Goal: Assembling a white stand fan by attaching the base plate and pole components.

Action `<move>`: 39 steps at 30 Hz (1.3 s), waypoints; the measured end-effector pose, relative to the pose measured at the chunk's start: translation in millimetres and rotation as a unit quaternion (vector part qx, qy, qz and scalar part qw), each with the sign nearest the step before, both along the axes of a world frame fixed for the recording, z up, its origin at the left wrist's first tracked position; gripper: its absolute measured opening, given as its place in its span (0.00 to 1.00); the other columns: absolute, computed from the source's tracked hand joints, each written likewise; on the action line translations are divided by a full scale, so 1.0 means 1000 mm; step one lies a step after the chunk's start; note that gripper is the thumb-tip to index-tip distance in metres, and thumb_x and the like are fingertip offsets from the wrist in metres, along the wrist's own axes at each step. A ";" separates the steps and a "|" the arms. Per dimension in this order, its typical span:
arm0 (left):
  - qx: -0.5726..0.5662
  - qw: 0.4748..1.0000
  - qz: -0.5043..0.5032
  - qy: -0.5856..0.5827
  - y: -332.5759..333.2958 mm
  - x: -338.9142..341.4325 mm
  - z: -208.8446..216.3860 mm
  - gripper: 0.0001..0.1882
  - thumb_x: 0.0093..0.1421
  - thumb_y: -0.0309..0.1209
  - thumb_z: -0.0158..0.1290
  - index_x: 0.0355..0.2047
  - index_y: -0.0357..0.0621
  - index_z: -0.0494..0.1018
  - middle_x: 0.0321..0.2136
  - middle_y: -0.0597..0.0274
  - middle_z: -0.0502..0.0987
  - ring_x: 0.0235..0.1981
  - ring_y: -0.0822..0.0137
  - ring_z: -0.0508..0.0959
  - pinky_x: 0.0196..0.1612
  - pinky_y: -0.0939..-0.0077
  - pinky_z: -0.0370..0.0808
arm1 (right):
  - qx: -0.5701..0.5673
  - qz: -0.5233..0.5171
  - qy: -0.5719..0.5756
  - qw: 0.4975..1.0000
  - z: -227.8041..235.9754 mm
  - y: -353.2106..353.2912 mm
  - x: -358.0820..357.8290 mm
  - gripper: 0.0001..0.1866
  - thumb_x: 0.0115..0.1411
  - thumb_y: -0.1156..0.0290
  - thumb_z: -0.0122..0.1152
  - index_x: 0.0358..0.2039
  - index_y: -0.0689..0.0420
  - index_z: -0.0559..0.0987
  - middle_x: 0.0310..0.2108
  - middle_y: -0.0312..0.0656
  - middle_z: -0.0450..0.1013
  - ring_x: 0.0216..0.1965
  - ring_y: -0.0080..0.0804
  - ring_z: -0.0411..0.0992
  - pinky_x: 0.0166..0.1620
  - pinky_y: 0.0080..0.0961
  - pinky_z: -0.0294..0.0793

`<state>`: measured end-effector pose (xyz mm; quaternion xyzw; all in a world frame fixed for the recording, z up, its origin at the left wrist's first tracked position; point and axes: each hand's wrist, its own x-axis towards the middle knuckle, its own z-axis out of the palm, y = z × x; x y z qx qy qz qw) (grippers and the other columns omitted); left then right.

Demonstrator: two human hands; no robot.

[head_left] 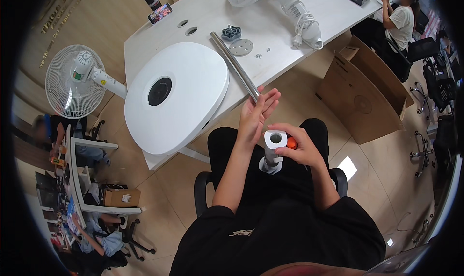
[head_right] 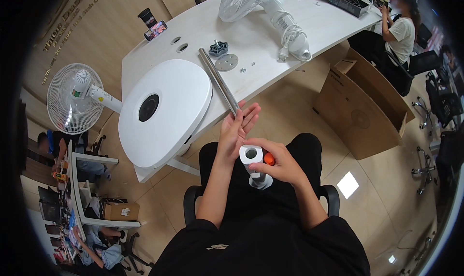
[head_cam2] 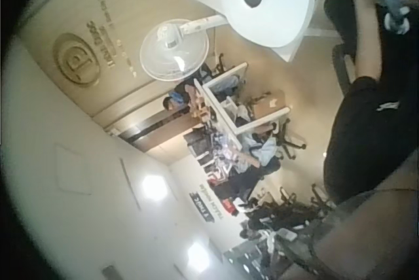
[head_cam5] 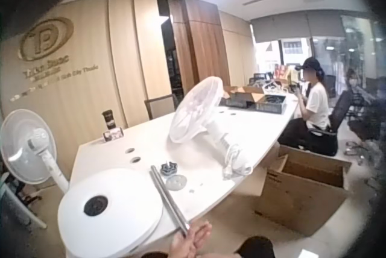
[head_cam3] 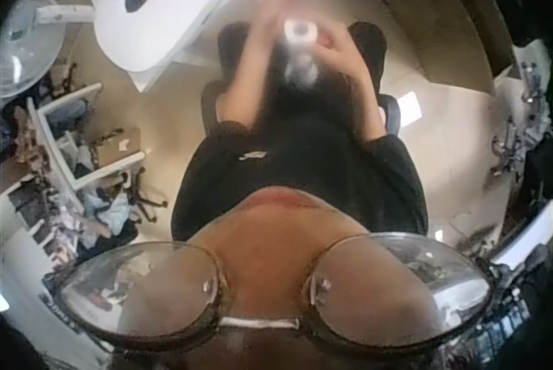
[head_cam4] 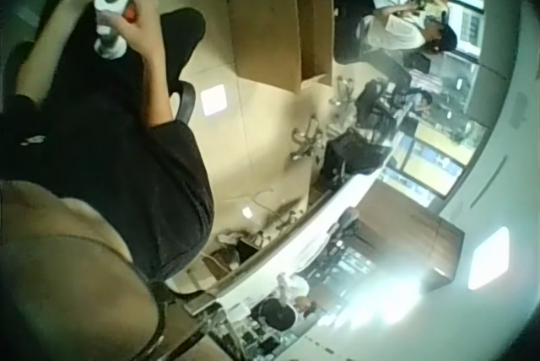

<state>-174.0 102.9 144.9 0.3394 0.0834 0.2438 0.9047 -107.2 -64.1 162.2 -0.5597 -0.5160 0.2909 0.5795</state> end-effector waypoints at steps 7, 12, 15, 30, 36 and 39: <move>0.106 0.986 0.066 0.106 0.002 0.007 -0.010 0.30 0.68 0.46 0.51 0.57 0.31 0.62 0.45 0.38 0.77 0.47 0.54 0.81 0.52 0.65 0.80 | 0.006 0.001 0.002 1.000 -0.001 0.002 -0.002 0.30 0.51 0.67 0.70 0.55 0.59 0.75 0.43 0.42 0.79 0.43 0.31 0.78 0.48 0.26 0.74; 0.128 0.982 0.040 0.130 -0.003 -0.002 -0.022 0.28 0.67 0.46 0.54 0.52 0.31 0.66 0.41 0.42 0.79 0.44 0.56 0.83 0.48 0.68 0.80 | 0.013 0.002 -0.005 1.000 -0.001 0.001 -0.001 0.29 0.51 0.67 0.71 0.55 0.59 0.76 0.44 0.43 0.79 0.44 0.33 0.78 0.49 0.27 0.73; 0.242 0.948 0.114 0.172 -0.017 -0.023 -0.022 0.20 0.64 0.40 0.59 0.44 0.34 0.72 0.39 0.48 0.79 0.36 0.63 0.83 0.39 0.74 0.79 | 0.018 0.000 -0.005 1.000 -0.001 -0.001 0.000 0.29 0.52 0.67 0.71 0.54 0.58 0.76 0.44 0.44 0.79 0.44 0.33 0.77 0.50 0.27 0.73; 0.759 0.508 0.348 0.213 0.023 -0.007 0.027 0.07 0.57 0.27 0.59 0.37 0.45 0.79 0.37 0.65 0.77 0.37 0.57 0.75 0.39 0.64 0.72 | 0.014 0.007 0.000 1.000 -0.003 -0.001 0.000 0.28 0.51 0.67 0.72 0.53 0.58 0.76 0.44 0.43 0.78 0.44 0.35 0.77 0.50 0.28 0.73; 0.685 0.576 0.347 0.280 0.044 0.015 0.024 0.06 0.61 0.26 0.56 0.37 0.39 0.78 0.37 0.57 0.77 0.34 0.50 0.80 0.36 0.61 0.75 | 0.018 0.009 0.003 1.000 -0.004 0.000 0.000 0.28 0.51 0.66 0.72 0.53 0.58 0.76 0.44 0.43 0.78 0.44 0.35 0.77 0.50 0.28 0.73; 0.702 0.550 0.366 0.265 0.045 0.017 0.029 0.07 0.62 0.26 0.56 0.39 0.38 0.78 0.37 0.55 0.77 0.32 0.52 0.79 0.34 0.64 0.75 | 0.016 0.016 0.009 1.000 -0.004 0.000 0.002 0.29 0.50 0.67 0.74 0.53 0.58 0.76 0.44 0.43 0.78 0.45 0.34 0.77 0.50 0.28 0.73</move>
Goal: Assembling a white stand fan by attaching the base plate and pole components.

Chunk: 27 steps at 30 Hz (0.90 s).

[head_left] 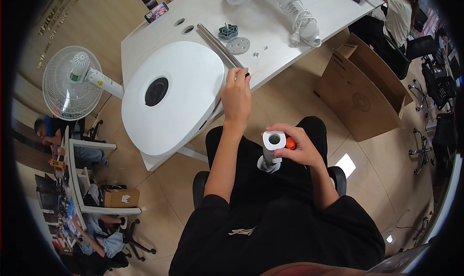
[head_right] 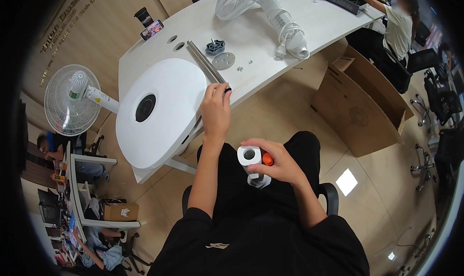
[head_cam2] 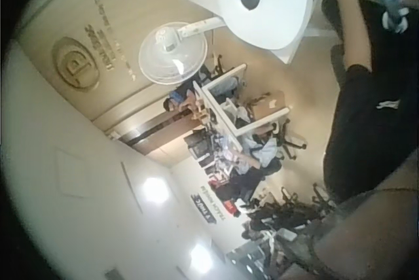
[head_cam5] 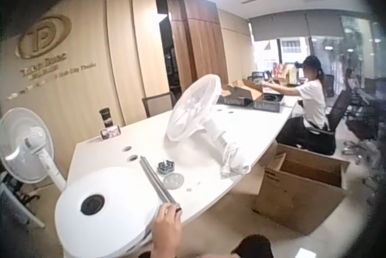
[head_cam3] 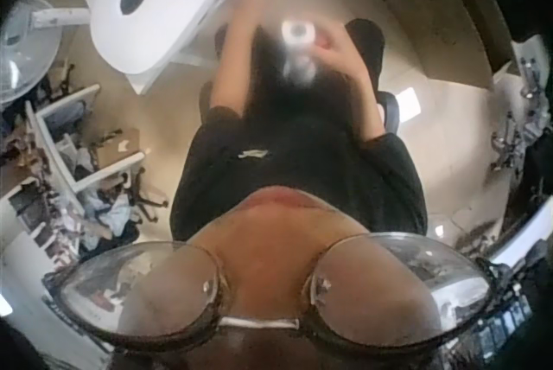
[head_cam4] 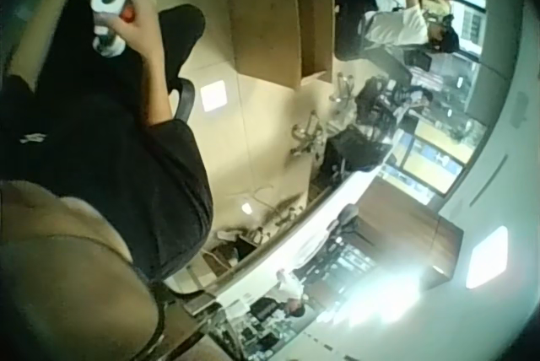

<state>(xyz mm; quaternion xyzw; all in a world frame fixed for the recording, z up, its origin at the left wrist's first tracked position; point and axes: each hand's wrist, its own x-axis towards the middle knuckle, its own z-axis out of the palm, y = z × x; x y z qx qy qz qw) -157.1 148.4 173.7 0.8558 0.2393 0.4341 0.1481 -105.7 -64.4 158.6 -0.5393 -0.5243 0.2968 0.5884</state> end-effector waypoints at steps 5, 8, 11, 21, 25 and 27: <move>-0.132 0.985 -0.088 -0.067 -0.035 -0.034 0.001 0.08 0.65 0.28 0.54 0.42 0.39 0.78 0.34 0.56 0.79 0.22 0.69 0.75 0.25 0.75 0.70 | 0.018 0.009 -0.024 1.000 0.002 -0.003 0.001 0.33 0.45 0.69 0.79 0.53 0.58 0.76 0.43 0.42 0.79 0.44 0.34 0.78 0.49 0.27 0.73; -0.201 0.967 -0.153 -0.016 -0.064 -0.072 0.001 0.10 0.67 0.29 0.53 0.45 0.39 0.77 0.31 0.59 0.78 0.20 0.76 0.73 0.21 0.80 0.67 | -0.038 0.008 0.026 0.999 0.004 -0.005 -0.001 0.35 0.42 0.69 0.80 0.53 0.58 0.76 0.41 0.42 0.80 0.42 0.33 0.79 0.48 0.27 0.74; -0.353 0.907 -0.226 0.040 -0.086 -0.100 0.005 0.13 0.67 0.30 0.52 0.48 0.36 0.75 0.38 0.55 0.79 0.24 0.70 0.76 0.29 0.78 0.72 | 0.010 -0.030 -0.028 0.999 0.011 -0.004 -0.002 0.34 0.43 0.68 0.80 0.52 0.59 0.77 0.39 0.42 0.80 0.40 0.33 0.80 0.45 0.26 0.75; -0.202 0.882 -0.423 0.045 -0.110 -0.130 0.081 0.39 0.48 0.26 0.68 0.61 0.36 0.66 0.53 0.45 0.75 0.33 0.64 0.83 0.31 0.77 0.79 | 0.240 -0.047 -0.221 0.944 0.094 -0.040 -0.009 0.33 0.39 0.61 0.80 0.46 0.63 0.80 0.40 0.49 0.80 0.28 0.39 0.79 0.30 0.26 0.74; -0.013 0.882 -0.470 -0.020 -0.125 -0.135 0.105 0.31 0.50 0.27 0.66 0.56 0.43 0.70 0.55 0.37 0.73 0.31 0.57 0.84 0.29 0.75 0.82 | 0.356 -0.075 -0.260 0.895 0.113 -0.058 -0.031 0.14 0.48 0.67 0.72 0.37 0.54 0.82 0.37 0.48 0.82 0.13 0.25 0.63 0.18 0.21 0.59; 0.043 0.883 -0.466 -0.038 -0.127 -0.131 0.108 0.29 0.52 0.26 0.64 0.55 0.44 0.71 0.53 0.36 0.74 0.29 0.57 0.83 0.28 0.75 0.82 | 0.365 -0.049 -0.254 0.894 0.118 -0.064 -0.033 0.12 0.48 0.69 0.72 0.35 0.50 0.82 0.38 0.48 0.81 0.12 0.22 0.61 0.17 0.18 0.57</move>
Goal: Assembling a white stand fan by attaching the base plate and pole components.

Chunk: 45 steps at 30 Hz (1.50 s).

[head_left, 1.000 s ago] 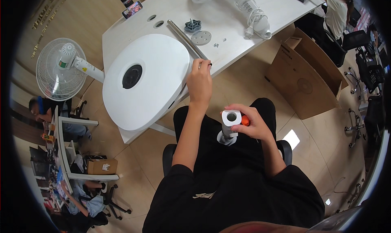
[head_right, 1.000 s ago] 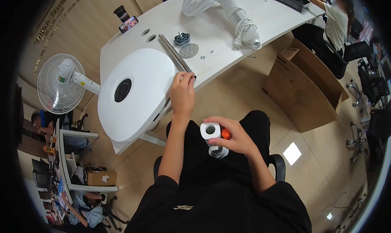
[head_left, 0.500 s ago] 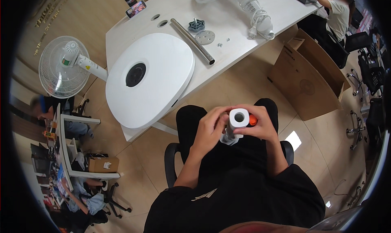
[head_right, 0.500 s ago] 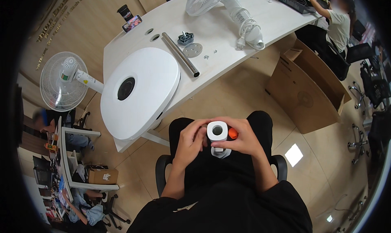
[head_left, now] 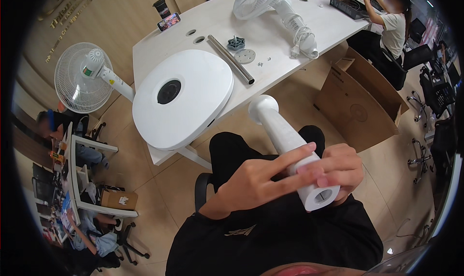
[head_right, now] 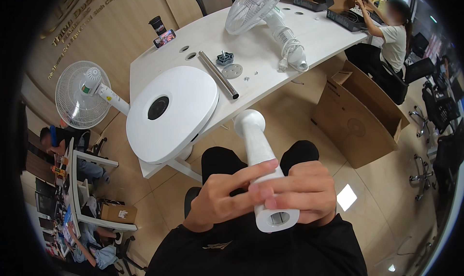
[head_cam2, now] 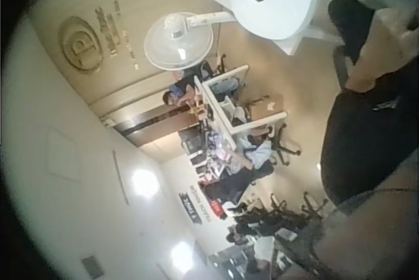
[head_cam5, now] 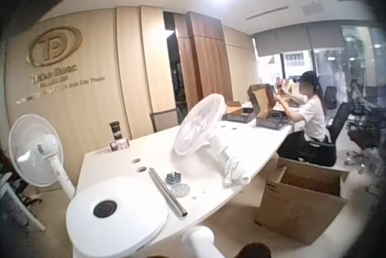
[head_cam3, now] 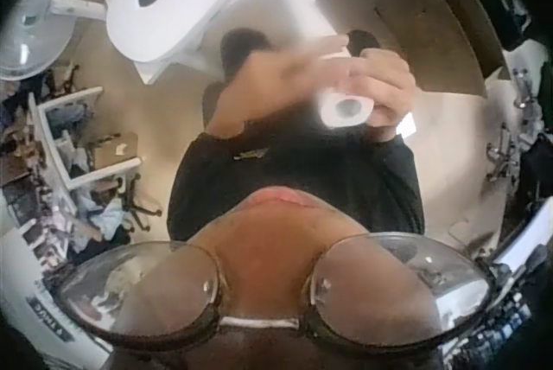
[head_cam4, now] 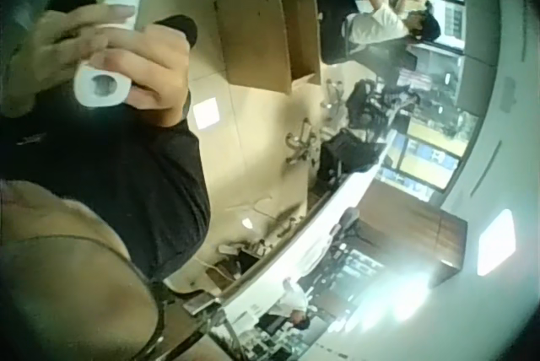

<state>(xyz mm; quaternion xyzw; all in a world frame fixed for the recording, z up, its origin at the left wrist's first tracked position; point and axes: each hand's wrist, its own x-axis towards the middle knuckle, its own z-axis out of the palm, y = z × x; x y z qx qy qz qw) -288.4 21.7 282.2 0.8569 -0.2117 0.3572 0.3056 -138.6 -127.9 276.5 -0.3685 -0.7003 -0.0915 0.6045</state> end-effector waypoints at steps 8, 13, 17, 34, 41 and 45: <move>0.008 0.999 -0.022 -0.036 -0.026 -0.010 0.007 0.34 0.52 0.24 0.60 0.61 0.60 0.71 0.55 0.47 0.74 0.25 0.69 0.81 0.29 0.75 0.82 | 0.066 0.065 -0.045 0.995 0.011 -0.018 -0.003 0.11 0.51 0.73 0.70 0.35 0.46 0.81 0.38 0.47 0.81 0.12 0.17 0.59 0.15 0.13 0.53; 0.099 0.985 0.002 -0.138 -0.039 -0.002 0.018 0.31 0.55 0.30 0.60 0.56 0.82 0.70 0.50 0.53 0.79 0.15 0.81 0.66 0.18 0.89 0.65 | 0.118 0.067 -0.071 0.988 0.015 -0.035 -0.007 0.10 0.54 0.73 0.67 0.37 0.43 0.82 0.36 0.39 0.82 0.14 0.15 0.55 0.17 0.13 0.48; 0.166 0.962 0.037 -0.212 -0.039 0.001 0.026 0.31 0.55 0.35 0.61 0.54 0.91 0.68 0.49 0.55 0.79 0.16 0.82 0.65 0.18 0.89 0.61 | 0.179 0.083 0.019 0.980 -0.014 -0.027 -0.001 0.21 0.52 0.59 0.74 0.46 0.43 0.80 0.46 0.48 0.76 0.17 0.15 0.59 0.18 0.14 0.51; -0.305 0.919 0.024 -0.249 0.049 0.026 0.097 0.45 0.53 0.24 0.63 0.68 0.39 0.53 0.46 0.55 0.76 0.38 0.72 0.79 0.31 0.84 0.77 | -0.163 -0.175 0.323 0.915 -0.095 0.059 0.083 0.54 0.41 0.68 0.82 0.68 0.56 0.61 0.65 0.43 0.62 0.20 0.12 0.54 0.26 0.13 0.63; -0.434 0.871 0.000 -0.231 0.090 0.045 0.118 0.40 0.58 0.29 0.65 0.66 0.42 0.56 0.36 0.62 0.79 0.27 0.80 0.72 0.23 0.85 0.64 | -0.176 -0.012 0.360 0.916 -0.112 0.063 0.091 0.68 0.33 0.67 0.86 0.71 0.51 0.50 0.68 0.47 0.55 0.66 0.41 0.58 0.66 0.38 0.62; -0.470 0.848 -0.017 -0.244 0.119 0.058 0.118 0.35 0.59 0.28 0.64 0.62 0.42 0.58 0.29 0.71 0.73 0.21 0.83 0.60 0.27 0.84 0.64 | -0.160 -0.011 0.327 0.931 -0.114 0.070 0.087 0.61 0.34 0.70 0.84 0.67 0.52 0.54 0.66 0.49 0.59 0.64 0.40 0.62 0.64 0.39 0.65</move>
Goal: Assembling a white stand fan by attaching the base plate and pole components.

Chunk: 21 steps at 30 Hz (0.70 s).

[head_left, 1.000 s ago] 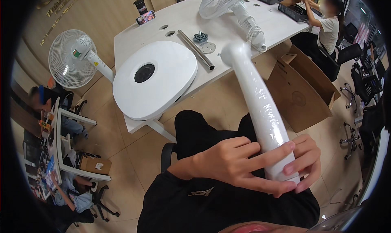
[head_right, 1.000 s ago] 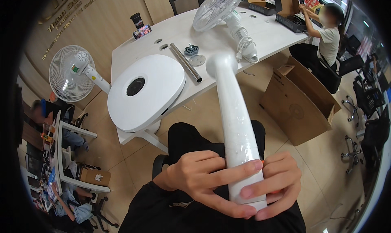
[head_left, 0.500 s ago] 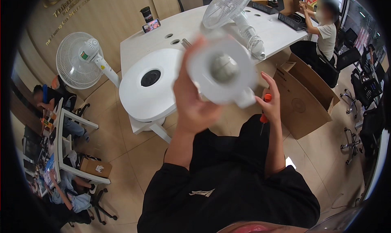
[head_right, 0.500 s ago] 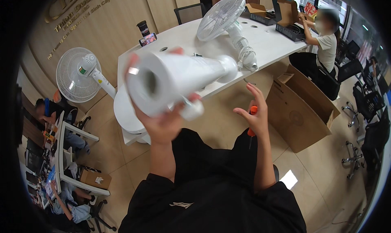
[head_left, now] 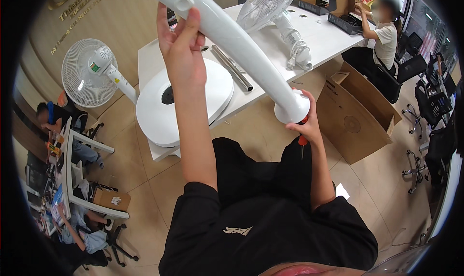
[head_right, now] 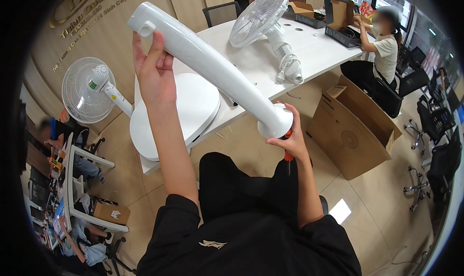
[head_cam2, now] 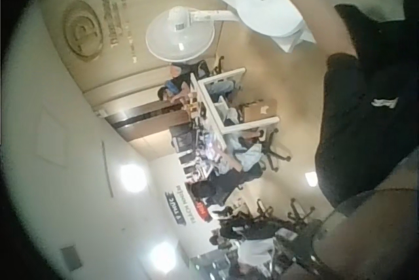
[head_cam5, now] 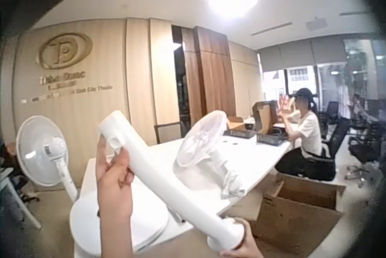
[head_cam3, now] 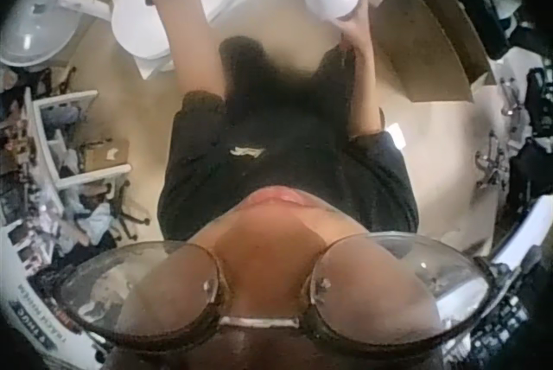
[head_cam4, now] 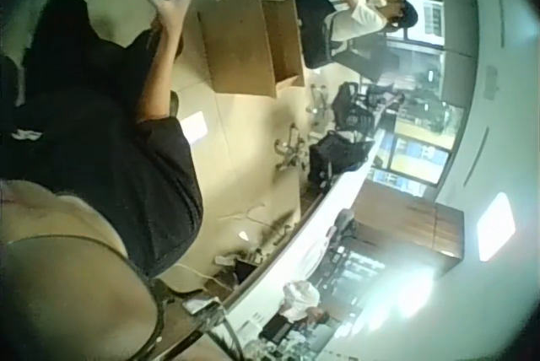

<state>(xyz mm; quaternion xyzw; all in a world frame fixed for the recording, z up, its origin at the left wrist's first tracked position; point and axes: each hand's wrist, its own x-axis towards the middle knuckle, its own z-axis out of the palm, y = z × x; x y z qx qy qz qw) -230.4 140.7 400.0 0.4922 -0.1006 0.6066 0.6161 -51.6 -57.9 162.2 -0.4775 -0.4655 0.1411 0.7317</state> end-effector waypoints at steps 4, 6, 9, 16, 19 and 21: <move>0.012 0.996 0.053 0.068 0.038 0.013 -0.001 0.42 0.61 0.35 0.63 0.67 0.40 0.51 0.30 0.66 0.76 0.23 0.81 0.67 0.28 0.84 0.69 | 0.023 -0.079 -0.038 0.996 0.002 0.010 -0.002 0.48 0.39 0.68 0.79 0.60 0.55 0.61 0.59 0.51 0.68 0.57 0.40 0.70 0.59 0.38 0.70; 0.045 0.985 0.063 0.156 0.049 0.021 -0.012 0.49 0.61 0.40 0.62 0.71 0.40 0.43 0.42 0.52 0.77 0.27 0.77 0.75 0.29 0.81 0.75 | 0.009 -0.098 -0.041 0.994 0.004 0.018 -0.003 0.46 0.39 0.66 0.78 0.59 0.56 0.63 0.55 0.51 0.71 0.53 0.38 0.72 0.57 0.37 0.72; 0.044 0.956 0.056 0.284 0.046 0.045 -0.056 0.53 0.60 0.39 0.63 0.72 0.41 0.37 0.59 0.43 0.66 0.29 0.73 0.78 0.31 0.80 0.78 | -0.026 -0.134 -0.022 0.990 0.010 0.035 -0.004 0.44 0.41 0.65 0.77 0.57 0.58 0.64 0.49 0.49 0.74 0.47 0.36 0.75 0.52 0.33 0.74; 0.074 0.925 0.084 0.364 0.047 0.086 -0.170 0.49 0.62 0.33 0.59 0.71 0.34 0.37 0.64 0.39 0.53 0.40 0.63 0.77 0.42 0.71 0.79 | -0.162 -0.192 0.002 0.968 0.027 0.077 -0.001 0.42 0.45 0.56 0.77 0.55 0.63 0.67 0.38 0.50 0.77 0.38 0.33 0.78 0.42 0.27 0.77; 0.082 0.879 0.191 0.428 0.062 0.102 -0.192 0.43 0.64 0.33 0.56 0.69 0.30 0.44 0.59 0.39 0.56 0.45 0.58 0.76 0.50 0.68 0.77 | -0.213 -0.215 0.001 0.953 0.033 0.092 -0.002 0.46 0.45 0.46 0.75 0.56 0.65 0.68 0.39 0.55 0.78 0.37 0.36 0.78 0.41 0.28 0.76; 0.081 0.877 0.171 0.441 0.069 0.110 -0.201 0.42 0.64 0.35 0.56 0.69 0.28 0.46 0.57 0.39 0.58 0.44 0.56 0.76 0.50 0.67 0.77 | -0.302 -0.240 0.007 0.923 0.040 0.099 0.001 0.52 0.44 0.38 0.72 0.57 0.69 0.68 0.40 0.57 0.78 0.38 0.41 0.79 0.43 0.31 0.76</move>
